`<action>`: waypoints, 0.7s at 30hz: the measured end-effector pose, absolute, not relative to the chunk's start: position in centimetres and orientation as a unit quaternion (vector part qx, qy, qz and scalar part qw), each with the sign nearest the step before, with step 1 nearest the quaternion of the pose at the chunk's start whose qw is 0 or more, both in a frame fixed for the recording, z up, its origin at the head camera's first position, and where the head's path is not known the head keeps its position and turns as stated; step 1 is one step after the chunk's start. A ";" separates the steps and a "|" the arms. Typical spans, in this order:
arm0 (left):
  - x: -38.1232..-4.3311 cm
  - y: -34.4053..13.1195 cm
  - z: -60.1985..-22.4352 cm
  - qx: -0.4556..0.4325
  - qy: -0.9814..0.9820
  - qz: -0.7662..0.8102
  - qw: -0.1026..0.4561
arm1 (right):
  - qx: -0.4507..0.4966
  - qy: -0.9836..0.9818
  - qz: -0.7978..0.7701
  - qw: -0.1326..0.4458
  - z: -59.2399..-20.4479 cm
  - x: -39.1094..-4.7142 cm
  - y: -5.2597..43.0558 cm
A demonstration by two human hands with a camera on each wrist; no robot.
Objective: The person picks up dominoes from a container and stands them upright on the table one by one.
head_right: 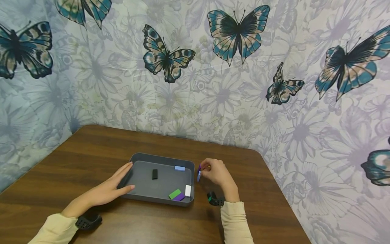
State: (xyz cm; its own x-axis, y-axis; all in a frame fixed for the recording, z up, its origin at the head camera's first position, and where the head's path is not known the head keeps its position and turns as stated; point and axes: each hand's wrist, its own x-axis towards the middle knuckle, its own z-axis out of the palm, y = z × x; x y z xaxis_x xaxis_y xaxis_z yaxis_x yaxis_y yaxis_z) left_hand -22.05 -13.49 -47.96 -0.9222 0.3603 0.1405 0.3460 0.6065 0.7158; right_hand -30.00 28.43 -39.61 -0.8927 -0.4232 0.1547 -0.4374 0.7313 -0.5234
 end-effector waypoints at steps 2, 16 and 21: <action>-22.0 -13.5 -47.9 0.197 0.896 0.397 0.009 | 0.236 -0.929 0.283 0.020 -39.4 -29.9 28.3; -22.0 -13.6 -47.9 0.196 0.897 0.395 0.007 | 0.264 -0.909 0.322 0.023 -38.6 -29.2 27.3; -22.0 -13.6 -48.0 0.196 0.896 0.398 0.011 | 0.276 -0.906 0.320 0.020 -38.7 -29.1 26.9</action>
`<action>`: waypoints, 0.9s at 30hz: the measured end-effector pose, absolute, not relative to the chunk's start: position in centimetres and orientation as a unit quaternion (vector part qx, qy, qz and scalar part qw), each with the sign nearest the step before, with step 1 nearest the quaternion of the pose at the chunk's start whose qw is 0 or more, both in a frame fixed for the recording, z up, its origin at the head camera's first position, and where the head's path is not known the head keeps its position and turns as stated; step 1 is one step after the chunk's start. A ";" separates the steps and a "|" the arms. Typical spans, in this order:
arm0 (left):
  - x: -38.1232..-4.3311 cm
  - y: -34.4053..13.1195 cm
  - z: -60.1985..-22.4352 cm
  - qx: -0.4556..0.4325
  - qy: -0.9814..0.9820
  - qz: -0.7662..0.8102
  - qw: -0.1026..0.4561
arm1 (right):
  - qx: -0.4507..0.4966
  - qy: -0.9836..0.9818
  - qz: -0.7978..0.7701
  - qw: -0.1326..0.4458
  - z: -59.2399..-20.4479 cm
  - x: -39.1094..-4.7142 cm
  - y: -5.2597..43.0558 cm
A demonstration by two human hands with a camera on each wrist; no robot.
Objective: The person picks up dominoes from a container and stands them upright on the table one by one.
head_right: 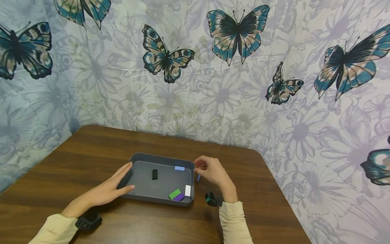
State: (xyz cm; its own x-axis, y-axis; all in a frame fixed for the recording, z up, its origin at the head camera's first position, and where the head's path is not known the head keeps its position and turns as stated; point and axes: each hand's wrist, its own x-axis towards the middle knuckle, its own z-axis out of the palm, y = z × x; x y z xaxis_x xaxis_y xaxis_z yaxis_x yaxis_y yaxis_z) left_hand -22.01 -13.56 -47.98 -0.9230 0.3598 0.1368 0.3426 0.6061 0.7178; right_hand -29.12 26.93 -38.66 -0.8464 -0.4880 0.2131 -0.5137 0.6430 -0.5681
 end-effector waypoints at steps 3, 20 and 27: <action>-22.0 -13.6 -48.0 0.196 0.895 0.400 0.012 | 0.285 -0.904 0.318 0.016 -38.7 -29.1 26.7; -22.1 -13.6 -48.1 0.198 0.895 0.401 0.010 | 0.336 -0.890 0.306 -0.034 -39.6 -28.6 24.9; -22.1 -13.6 -48.1 0.200 0.895 0.400 0.007 | 0.342 -0.886 0.306 -0.066 -40.1 -28.5 24.3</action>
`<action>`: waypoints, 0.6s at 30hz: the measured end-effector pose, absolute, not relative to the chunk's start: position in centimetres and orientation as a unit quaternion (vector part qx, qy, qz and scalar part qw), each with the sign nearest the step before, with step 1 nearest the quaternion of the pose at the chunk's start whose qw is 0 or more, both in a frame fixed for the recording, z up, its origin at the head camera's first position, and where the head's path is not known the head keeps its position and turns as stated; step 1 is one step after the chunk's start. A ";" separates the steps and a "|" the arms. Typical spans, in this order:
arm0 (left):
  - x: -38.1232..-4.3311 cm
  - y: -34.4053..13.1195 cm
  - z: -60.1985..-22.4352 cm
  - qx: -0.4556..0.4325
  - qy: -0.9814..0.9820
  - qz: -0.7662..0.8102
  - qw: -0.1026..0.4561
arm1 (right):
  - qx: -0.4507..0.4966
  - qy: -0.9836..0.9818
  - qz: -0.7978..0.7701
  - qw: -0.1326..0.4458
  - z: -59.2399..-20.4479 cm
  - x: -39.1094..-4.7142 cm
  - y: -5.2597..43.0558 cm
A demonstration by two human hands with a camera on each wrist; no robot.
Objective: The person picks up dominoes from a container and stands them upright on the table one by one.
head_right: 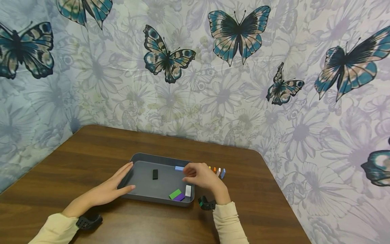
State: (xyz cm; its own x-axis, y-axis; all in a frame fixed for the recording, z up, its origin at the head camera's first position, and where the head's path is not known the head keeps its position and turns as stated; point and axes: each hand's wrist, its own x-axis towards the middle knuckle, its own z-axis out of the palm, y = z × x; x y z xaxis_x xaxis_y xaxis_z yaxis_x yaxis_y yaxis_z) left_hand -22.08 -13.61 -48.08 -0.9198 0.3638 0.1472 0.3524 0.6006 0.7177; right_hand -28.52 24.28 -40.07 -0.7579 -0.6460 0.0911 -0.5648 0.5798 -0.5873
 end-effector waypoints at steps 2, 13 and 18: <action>-22.1 -13.6 -48.1 0.200 0.895 0.399 0.007 | -0.347 0.883 -0.307 0.076 -40.1 -28.5 24.1; -22.1 -13.7 -48.2 0.202 0.893 0.401 0.009 | -0.362 0.879 -0.285 0.122 -40.9 -28.3 23.1; -22.0 -13.6 -48.1 0.201 0.893 0.402 0.012 | -0.366 0.878 -0.278 0.136 -41.3 -28.2 22.7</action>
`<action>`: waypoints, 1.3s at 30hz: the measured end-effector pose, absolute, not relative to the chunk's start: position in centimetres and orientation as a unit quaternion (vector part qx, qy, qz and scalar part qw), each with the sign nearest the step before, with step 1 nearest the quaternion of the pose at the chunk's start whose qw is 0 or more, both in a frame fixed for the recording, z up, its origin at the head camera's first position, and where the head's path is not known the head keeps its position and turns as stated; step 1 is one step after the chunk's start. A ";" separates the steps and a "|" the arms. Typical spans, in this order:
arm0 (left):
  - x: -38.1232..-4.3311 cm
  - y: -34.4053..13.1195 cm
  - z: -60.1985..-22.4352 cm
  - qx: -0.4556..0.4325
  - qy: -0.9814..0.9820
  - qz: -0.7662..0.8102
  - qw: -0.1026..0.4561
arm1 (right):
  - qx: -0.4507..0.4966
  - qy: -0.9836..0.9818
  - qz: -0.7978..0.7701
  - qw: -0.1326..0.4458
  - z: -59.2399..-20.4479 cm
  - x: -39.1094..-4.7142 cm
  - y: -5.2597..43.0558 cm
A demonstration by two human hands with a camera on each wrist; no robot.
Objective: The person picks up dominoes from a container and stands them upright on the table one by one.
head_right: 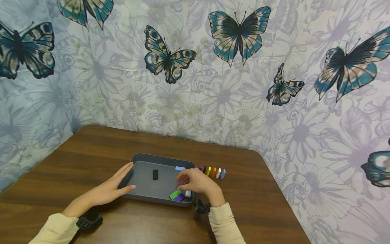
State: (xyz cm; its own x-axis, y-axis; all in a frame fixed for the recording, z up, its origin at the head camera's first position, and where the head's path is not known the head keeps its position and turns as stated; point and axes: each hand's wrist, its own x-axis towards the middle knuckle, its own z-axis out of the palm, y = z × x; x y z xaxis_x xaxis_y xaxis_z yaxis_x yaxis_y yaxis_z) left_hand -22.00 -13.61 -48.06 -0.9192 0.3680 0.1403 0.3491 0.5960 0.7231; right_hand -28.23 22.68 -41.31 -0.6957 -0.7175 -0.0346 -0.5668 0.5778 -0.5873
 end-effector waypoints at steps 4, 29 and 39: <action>-21.9 -13.6 -48.0 0.200 0.894 0.401 0.011 | -0.372 0.875 -0.274 0.143 -41.5 -28.2 22.3; -22.0 -13.6 -48.1 0.200 0.896 0.397 0.008 | -0.386 0.880 -0.241 0.135 -42.3 -28.0 21.0; -22.1 -13.6 -48.2 0.200 0.896 0.395 0.005 | -0.399 0.879 -0.219 0.140 -42.2 -27.8 20.7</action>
